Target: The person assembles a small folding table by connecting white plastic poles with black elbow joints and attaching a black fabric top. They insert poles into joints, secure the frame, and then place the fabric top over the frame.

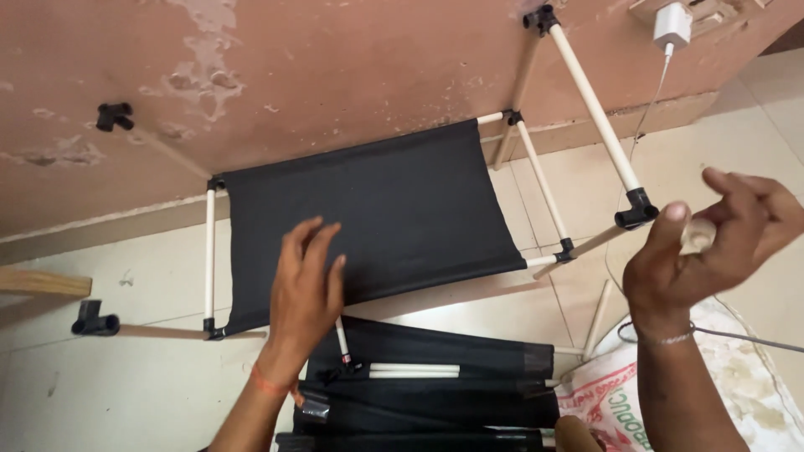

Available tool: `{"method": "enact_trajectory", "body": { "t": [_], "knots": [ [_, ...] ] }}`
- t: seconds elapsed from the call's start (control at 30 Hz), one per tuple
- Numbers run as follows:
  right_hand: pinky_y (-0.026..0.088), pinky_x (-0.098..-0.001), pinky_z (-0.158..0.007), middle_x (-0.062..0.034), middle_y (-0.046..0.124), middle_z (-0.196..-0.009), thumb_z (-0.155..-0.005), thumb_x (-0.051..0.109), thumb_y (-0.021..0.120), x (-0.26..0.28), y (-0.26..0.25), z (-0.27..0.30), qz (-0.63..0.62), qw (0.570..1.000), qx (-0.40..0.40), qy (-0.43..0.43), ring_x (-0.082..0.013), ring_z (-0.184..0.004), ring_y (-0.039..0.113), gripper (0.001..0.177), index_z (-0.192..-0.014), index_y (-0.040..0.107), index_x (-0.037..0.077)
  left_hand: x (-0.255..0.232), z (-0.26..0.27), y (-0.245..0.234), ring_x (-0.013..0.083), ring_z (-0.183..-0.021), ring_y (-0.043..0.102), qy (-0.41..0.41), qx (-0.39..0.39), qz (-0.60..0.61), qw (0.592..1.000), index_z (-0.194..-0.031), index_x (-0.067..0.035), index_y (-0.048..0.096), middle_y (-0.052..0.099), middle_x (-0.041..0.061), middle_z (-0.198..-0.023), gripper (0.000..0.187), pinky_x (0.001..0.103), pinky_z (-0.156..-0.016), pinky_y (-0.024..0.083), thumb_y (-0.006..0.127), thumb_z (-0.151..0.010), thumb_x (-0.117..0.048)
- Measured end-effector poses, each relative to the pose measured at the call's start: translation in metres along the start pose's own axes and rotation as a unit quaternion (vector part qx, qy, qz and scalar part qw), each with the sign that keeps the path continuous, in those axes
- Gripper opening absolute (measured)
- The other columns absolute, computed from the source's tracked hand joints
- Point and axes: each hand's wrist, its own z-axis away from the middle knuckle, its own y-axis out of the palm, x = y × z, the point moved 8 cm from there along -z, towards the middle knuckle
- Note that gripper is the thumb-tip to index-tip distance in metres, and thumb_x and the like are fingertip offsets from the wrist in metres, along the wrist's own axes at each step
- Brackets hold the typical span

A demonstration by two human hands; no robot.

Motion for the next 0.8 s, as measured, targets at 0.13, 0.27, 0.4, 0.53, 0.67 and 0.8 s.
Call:
{"method": "enact_trajectory", "body": {
  "t": [0.13, 0.27, 0.4, 0.53, 0.67, 0.8],
  "knots": [
    [0.040, -0.0300, -0.066, -0.0224, 0.054, -0.115, -0.112, 0.018, 0.057, 0.056, -0.010, -0.005, -0.040, 0.998, 0.044, 0.003, -0.0199, -0.086, 0.047, 0.030, -0.126, 0.060, -0.009, 0.020, 0.037, 0.004, 0.0365, -0.116, 0.063, -0.081, -0.003, 0.045, 0.996, -0.129, -0.002, 0.063, 0.055, 0.021, -0.134, 0.034, 0.042, -0.092, 0.055, 0.063, -0.096, -0.007],
    [0.046, -0.0258, -0.071, -0.0134, 0.061, -0.112, -0.108, 0.015, 0.048, 0.085, -0.002, 0.019, -0.213, 0.962, 0.154, 0.068, -0.0124, -0.086, 0.054, 0.025, -0.121, 0.058, -0.005, 0.020, 0.062, 0.031, 0.0265, -0.106, 0.069, -0.153, 0.088, 0.137, 0.975, -0.129, -0.008, 0.064, 0.062, 0.013, -0.129, 0.032, 0.037, -0.082, 0.059, 0.060, -0.098, -0.014],
    [0.058, -0.0262, -0.078, -0.0094, 0.064, -0.108, -0.103, 0.014, 0.052, 0.118, 0.055, 0.094, -0.499, 0.749, 0.347, 0.262, -0.0141, -0.096, 0.064, 0.025, -0.118, 0.064, -0.003, -0.018, 0.083, 0.067, 0.0239, -0.113, 0.066, -0.122, 0.220, 0.342, 0.905, -0.136, -0.007, 0.061, 0.068, 0.012, -0.121, 0.040, 0.038, -0.091, 0.054, 0.065, -0.098, -0.020],
    [0.049, -0.0269, -0.071, -0.0092, 0.064, -0.092, -0.105, 0.016, 0.050, 0.132, 0.110, 0.151, -0.570, 0.589, 0.360, 0.445, -0.0126, -0.079, 0.055, 0.026, -0.116, 0.062, -0.004, -0.063, 0.115, 0.097, 0.0185, -0.124, 0.065, -0.130, 0.422, 0.541, 0.716, -0.137, -0.001, 0.056, 0.068, 0.012, -0.129, 0.043, 0.034, -0.106, 0.053, 0.064, -0.105, -0.028],
    [0.047, -0.0293, -0.067, -0.0098, 0.062, -0.089, -0.109, 0.020, 0.049, 0.120, 0.131, 0.152, -0.621, 0.524, 0.279, 0.512, -0.0138, -0.075, 0.052, 0.026, -0.113, 0.060, -0.003, -0.053, 0.128, 0.094, 0.0176, -0.108, 0.070, -0.142, 0.447, 0.444, 0.763, -0.140, -0.002, 0.055, 0.072, 0.010, -0.115, 0.044, 0.033, -0.094, 0.056, 0.063, -0.101, -0.023],
    [0.050, -0.0301, -0.078, -0.0102, 0.064, -0.095, -0.107, 0.018, 0.051, 0.113, 0.138, 0.147, -0.614, 0.532, 0.263, 0.520, -0.0142, -0.084, 0.058, 0.023, -0.116, 0.059, -0.002, -0.028, 0.131, 0.092, 0.0114, -0.093, 0.069, -0.238, 0.388, 0.453, 0.767, -0.134, -0.001, 0.060, 0.074, 0.007, -0.102, 0.035, 0.027, -0.079, 0.057, 0.061, -0.102, -0.015]
  ]
}}
